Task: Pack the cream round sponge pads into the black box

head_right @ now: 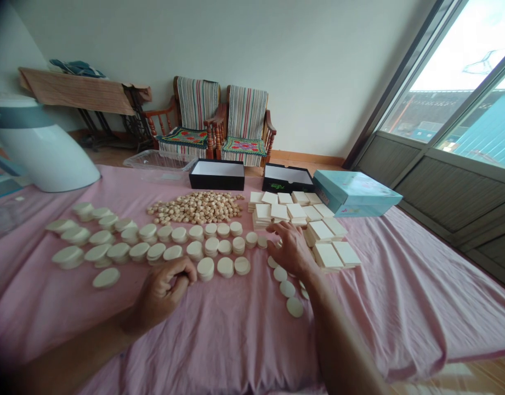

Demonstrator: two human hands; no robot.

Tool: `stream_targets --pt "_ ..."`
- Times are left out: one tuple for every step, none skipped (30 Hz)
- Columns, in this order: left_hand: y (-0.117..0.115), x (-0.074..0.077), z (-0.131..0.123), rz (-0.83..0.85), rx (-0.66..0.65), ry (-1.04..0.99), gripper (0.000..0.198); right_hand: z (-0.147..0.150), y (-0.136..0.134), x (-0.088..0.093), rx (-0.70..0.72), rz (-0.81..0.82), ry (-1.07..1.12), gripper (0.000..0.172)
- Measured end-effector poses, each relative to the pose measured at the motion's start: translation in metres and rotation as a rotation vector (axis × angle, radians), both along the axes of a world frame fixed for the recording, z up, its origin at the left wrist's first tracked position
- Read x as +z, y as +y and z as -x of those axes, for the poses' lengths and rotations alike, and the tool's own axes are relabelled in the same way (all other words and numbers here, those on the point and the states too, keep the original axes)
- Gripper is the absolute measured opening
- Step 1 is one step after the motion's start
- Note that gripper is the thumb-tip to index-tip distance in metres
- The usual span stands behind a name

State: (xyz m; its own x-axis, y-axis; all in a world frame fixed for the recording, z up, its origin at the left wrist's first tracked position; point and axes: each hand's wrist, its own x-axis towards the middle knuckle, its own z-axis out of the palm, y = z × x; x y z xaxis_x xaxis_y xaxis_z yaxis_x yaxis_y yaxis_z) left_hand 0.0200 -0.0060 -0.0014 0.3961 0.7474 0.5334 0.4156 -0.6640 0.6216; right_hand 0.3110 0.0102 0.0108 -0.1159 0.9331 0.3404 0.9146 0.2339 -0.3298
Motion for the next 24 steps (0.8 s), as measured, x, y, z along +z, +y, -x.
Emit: stream_targets --pt "0.0002 -0.0005 0.0002 -0.004 -0.002 0.000 0.022 -0.0034 -0.0010 0.0008 -0.017 0.002 0.001 0.022" --pt "0.0003 -0.0008 0.0004 -0.008 -0.003 0.001 0.022 -0.0063 -0.0023 0.0013 -0.031 0.015 -0.014 0.020" --pt "0.0004 -0.0010 0.0006 -0.011 -0.004 0.002 0.022 -0.0085 -0.0038 0.0014 -0.045 0.038 -0.043 0.018" --pt "0.0005 -0.0011 0.0007 -0.013 -0.005 0.002 0.022 -0.0099 -0.0052 0.0012 -0.059 0.067 -0.079 0.016" --pt "0.0005 -0.0010 0.0007 -0.012 -0.005 0.002 0.022 -0.0105 -0.0064 0.0006 -0.071 0.095 -0.115 0.016" --pt "0.0006 -0.0008 0.0007 -0.010 -0.006 0.002 0.022 -0.0105 -0.0072 -0.0003 -0.079 0.120 -0.147 0.016" --pt "0.0006 -0.0006 0.0006 -0.009 -0.006 0.000 0.022 -0.0101 -0.0075 -0.0013 -0.089 0.138 -0.171 0.018" --pt "0.0007 -0.0003 0.0005 -0.007 -0.006 0.000 0.022 -0.0096 -0.0073 -0.0023 -0.101 0.147 -0.188 0.019" --pt "0.0007 -0.0001 0.0004 -0.005 -0.005 0.001 0.022 -0.0091 -0.0068 -0.0032 -0.116 0.151 -0.202 0.020" --pt "0.0008 0.0001 0.0004 -0.004 -0.004 0.002 0.022 -0.0088 -0.0060 -0.0039 -0.127 0.154 -0.213 0.021" --pt "0.0009 0.0001 0.0003 -0.003 -0.004 0.002 0.022 -0.0087 -0.0052 -0.0044 -0.137 0.159 -0.223 0.021" --pt "0.0010 -0.0001 0.0002 -0.005 -0.005 0.001 0.022 -0.0087 -0.0045 -0.0047 -0.145 0.161 -0.231 0.021" --pt "0.0010 -0.0003 0.0001 -0.008 -0.008 0.000 0.022 -0.0088 -0.0042 -0.0047 -0.149 0.160 -0.236 0.019" --pt "0.0010 -0.0006 0.0001 -0.011 -0.012 -0.003 0.022 -0.0089 -0.0041 -0.0045 -0.151 0.155 -0.239 0.018" --pt "0.0010 -0.0009 0.0000 -0.014 -0.015 -0.006 0.022 -0.0089 -0.0044 -0.0041 -0.152 0.146 -0.239 0.017" --pt "0.0010 -0.0012 0.0000 -0.015 -0.017 -0.008 0.022 -0.0088 -0.0050 -0.0035 -0.151 0.136 -0.236 0.017" --pt "0.0009 -0.0013 0.0000 -0.014 -0.018 -0.009 0.023 -0.0085 -0.0057 -0.0029 -0.149 0.128 -0.232 0.018" --pt "0.0009 -0.0013 0.0000 -0.014 -0.019 -0.008 0.023 -0.0080 -0.0064 -0.0023 -0.142 0.126 -0.228 0.019" --pt "0.0009 -0.0012 0.0001 -0.016 -0.021 -0.007 0.023 -0.0072 -0.0071 -0.0018 -0.131 0.131 -0.225 0.020" --pt "0.0009 -0.0010 0.0001 -0.017 -0.023 -0.004 0.023 -0.0062 -0.0075 -0.0014 -0.119 0.141 -0.223 0.021" --pt "0.0009 -0.0008 0.0001 -0.019 -0.025 -0.002 0.023 -0.0052 -0.0076 -0.0013 -0.109 0.154 -0.222 0.021" --pt "0.0009 -0.0006 0.0001 -0.020 -0.027 -0.001 0.023 -0.0041 -0.0074 -0.0013 -0.104 0.165 -0.223 0.021" --pt "0.0009 -0.0005 0.0002 -0.019 -0.027 -0.001 0.023 -0.0031 -0.0070 -0.0017 -0.105 0.172 -0.223 0.022" --pt "0.0010 -0.0006 0.0002 -0.016 -0.026 -0.001 0.023 -0.0024 -0.0064 -0.0022 -0.107 0.174 -0.223 0.022"
